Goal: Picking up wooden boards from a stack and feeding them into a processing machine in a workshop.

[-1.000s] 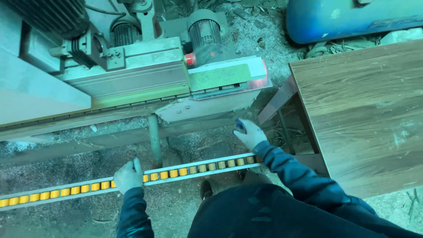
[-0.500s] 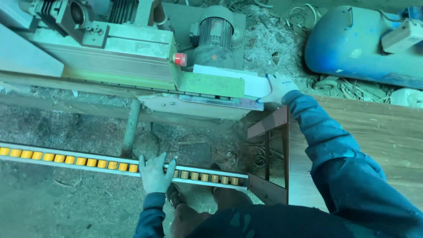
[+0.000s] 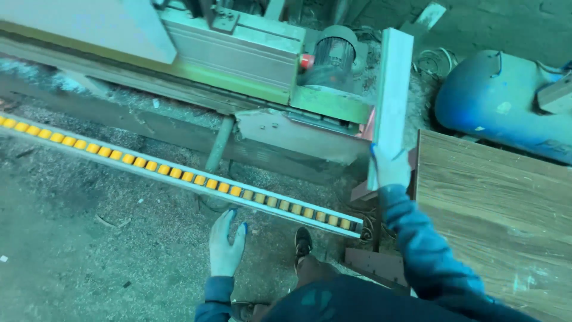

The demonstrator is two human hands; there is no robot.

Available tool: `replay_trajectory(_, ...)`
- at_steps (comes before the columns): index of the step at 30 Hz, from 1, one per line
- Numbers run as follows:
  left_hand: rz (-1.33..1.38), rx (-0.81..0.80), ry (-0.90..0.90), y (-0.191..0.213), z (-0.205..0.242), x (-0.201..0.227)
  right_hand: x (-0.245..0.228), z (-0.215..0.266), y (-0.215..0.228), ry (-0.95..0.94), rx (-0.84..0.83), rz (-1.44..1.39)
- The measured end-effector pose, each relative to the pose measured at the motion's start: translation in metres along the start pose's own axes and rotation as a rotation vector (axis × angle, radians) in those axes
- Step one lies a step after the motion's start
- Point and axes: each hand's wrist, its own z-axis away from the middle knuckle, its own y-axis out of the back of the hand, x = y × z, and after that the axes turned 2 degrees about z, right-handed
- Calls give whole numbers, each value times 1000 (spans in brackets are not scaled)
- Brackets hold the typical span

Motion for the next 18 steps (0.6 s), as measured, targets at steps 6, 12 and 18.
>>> replay_trajectory(6, 500, 14, 243, 100, 49, 9, 2, 306, -131, 388, -302, -277)
replay_trajectory(12, 442, 369, 168, 273, 82, 38, -33, 464, -218, 744, -759, 4)
replay_trajectory(18, 232, 839, 505, 435, 157, -27, -111, 600, -268, 1193, -937, 454)
